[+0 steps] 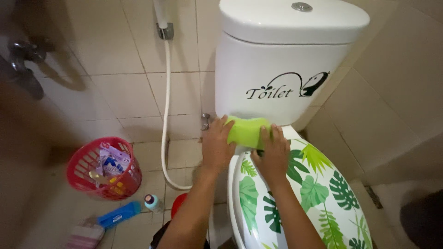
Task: Scrubbing the exterior of a toilet tank and lid with a sponge and cleaning liquid.
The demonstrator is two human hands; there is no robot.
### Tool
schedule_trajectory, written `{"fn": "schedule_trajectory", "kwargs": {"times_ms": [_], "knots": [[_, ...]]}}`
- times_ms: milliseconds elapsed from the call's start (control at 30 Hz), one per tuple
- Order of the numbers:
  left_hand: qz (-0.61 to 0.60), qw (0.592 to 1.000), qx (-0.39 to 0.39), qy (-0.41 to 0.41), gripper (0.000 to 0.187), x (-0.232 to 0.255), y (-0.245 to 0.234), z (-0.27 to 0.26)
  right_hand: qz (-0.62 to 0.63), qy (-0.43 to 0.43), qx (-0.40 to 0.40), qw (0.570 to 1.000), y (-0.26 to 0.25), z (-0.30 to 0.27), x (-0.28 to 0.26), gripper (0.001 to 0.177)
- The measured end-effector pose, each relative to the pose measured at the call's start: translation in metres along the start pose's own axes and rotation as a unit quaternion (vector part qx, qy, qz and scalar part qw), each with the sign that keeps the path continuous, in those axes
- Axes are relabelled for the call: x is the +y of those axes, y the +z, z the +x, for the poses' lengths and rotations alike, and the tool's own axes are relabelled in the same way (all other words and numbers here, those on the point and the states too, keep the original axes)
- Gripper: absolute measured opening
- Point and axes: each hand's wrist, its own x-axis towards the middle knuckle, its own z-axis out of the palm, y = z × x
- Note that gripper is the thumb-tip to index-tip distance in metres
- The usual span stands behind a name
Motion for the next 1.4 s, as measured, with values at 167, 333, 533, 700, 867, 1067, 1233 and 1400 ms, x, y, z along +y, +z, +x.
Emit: {"fn": "schedule_trajectory", "kwargs": {"times_ms": [167,333,533,700,867,1067,1233,1400], "knots": [[0.007,0.999,0.029,0.022,0.066,0.036,-0.001,0.004,-0.005,-0.039,0.049,0.998,-0.01,0.007,-0.001,0.086],[0.005,0.998,0.025,0.057,0.066,0.044,-0.004,0.0,-0.02,-0.055,0.039,0.998,-0.03,0.02,-0.004,0.091],[-0.053,0.997,0.029,0.042,0.071,0.045,-0.005,0.007,-0.04,-0.187,-0.005,0.981,-0.058,0.068,-0.002,0.08],[-0.02,0.996,0.084,0.036,0.081,0.034,-0.007,0.016,-0.009,-0.147,0.156,0.977,-0.114,0.147,-0.009,0.073],[-0.021,0.994,0.102,0.023,0.08,0.021,0.001,0.017,-0.007,-0.147,0.148,0.978,-0.097,0.184,-0.024,0.073],[-0.036,0.994,0.106,0.003,0.08,0.014,0.007,0.018,-0.05,-0.145,0.077,0.985,-0.03,0.155,-0.034,0.062],[-0.019,0.996,0.077,-0.03,0.077,0.019,0.001,0.015,-0.057,-0.172,-0.013,0.983,-0.005,0.121,-0.023,0.068],[-0.021,0.997,0.081,0.005,0.082,0.013,0.003,0.016,-0.012,-0.192,-0.079,0.978,-0.018,0.115,-0.012,0.062]]}}
